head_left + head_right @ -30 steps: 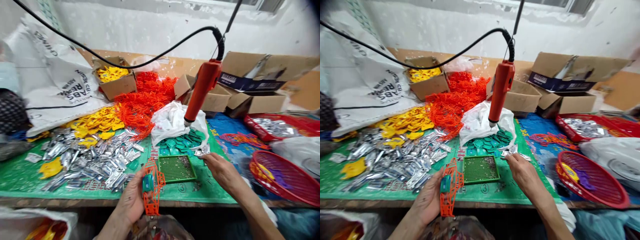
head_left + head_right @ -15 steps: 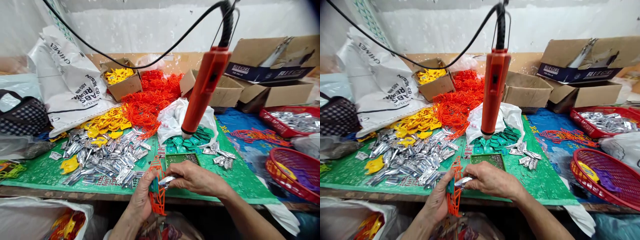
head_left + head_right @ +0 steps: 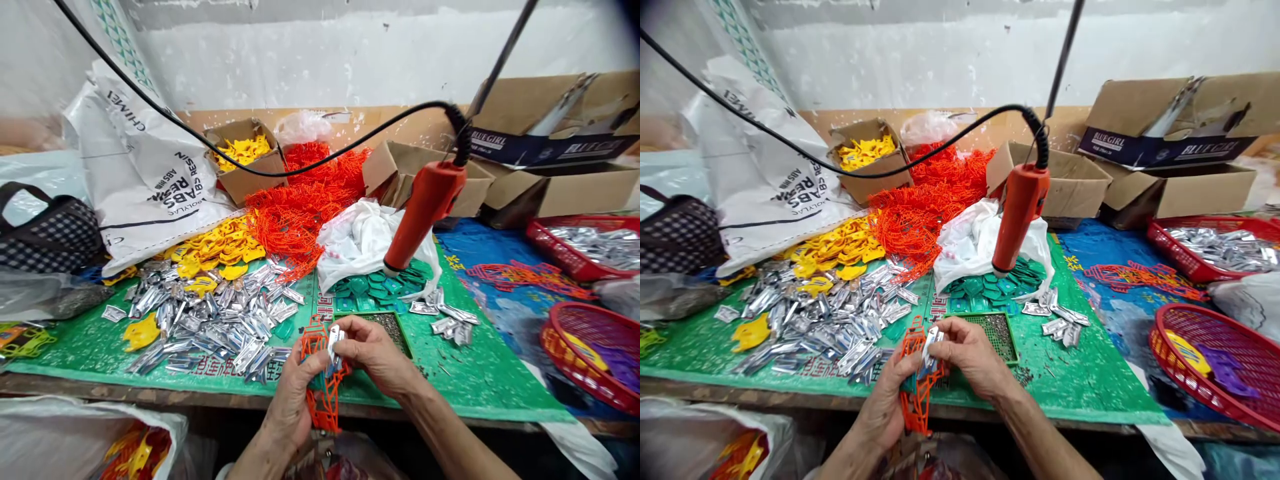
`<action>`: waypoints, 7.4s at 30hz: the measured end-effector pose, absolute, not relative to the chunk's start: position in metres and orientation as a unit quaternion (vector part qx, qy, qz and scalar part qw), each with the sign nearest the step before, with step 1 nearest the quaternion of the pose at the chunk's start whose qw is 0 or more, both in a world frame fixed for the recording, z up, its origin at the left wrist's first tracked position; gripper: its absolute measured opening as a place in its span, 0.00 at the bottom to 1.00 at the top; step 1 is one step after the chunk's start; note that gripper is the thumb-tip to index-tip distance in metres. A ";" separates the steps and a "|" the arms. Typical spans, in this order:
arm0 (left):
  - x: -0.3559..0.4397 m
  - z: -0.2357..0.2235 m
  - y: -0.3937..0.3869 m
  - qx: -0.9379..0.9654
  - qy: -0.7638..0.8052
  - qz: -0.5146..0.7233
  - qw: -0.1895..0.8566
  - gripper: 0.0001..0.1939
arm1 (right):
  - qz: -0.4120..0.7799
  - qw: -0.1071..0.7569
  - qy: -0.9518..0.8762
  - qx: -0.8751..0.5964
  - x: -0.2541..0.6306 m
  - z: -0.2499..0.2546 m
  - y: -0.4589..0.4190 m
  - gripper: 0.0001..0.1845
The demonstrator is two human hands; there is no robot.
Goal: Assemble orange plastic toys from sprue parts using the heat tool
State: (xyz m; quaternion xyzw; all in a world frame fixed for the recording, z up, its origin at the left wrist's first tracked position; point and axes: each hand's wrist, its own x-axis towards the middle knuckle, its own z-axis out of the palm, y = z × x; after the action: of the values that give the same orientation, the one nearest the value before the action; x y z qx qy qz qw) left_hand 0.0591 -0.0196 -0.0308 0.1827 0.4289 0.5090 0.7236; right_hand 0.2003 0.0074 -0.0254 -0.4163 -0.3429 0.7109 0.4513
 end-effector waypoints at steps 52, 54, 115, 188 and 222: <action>0.033 -0.006 0.014 0.474 0.482 0.380 0.631 0.15 | 0.032 0.449 -0.771 -0.450 0.208 -0.032 0.007 0.07; 0.035 -0.007 0.013 0.455 0.486 0.401 0.629 0.15 | 0.051 0.455 -0.765 -0.454 0.209 -0.032 0.005 0.06; 0.019 -0.014 -0.014 0.786 0.264 0.487 0.274 0.17 | -0.048 0.548 -0.765 -0.334 0.213 -0.021 -0.032 0.04; 0.013 0.033 -0.016 0.891 0.282 0.223 0.276 0.11 | 0.102 0.480 -0.799 -0.348 0.206 -0.015 -0.036 0.06; 0.011 -0.025 -0.025 0.415 0.403 0.257 0.774 0.16 | 0.069 0.637 -0.548 -0.538 0.276 -0.013 -0.001 0.21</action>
State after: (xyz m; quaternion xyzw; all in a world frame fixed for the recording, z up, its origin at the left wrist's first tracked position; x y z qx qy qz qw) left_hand 0.0109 -0.0247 -0.0245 0.4150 0.4027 0.2570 0.7743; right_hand 0.2764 -0.0005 -0.0132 -0.5378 -0.5480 0.0692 0.6369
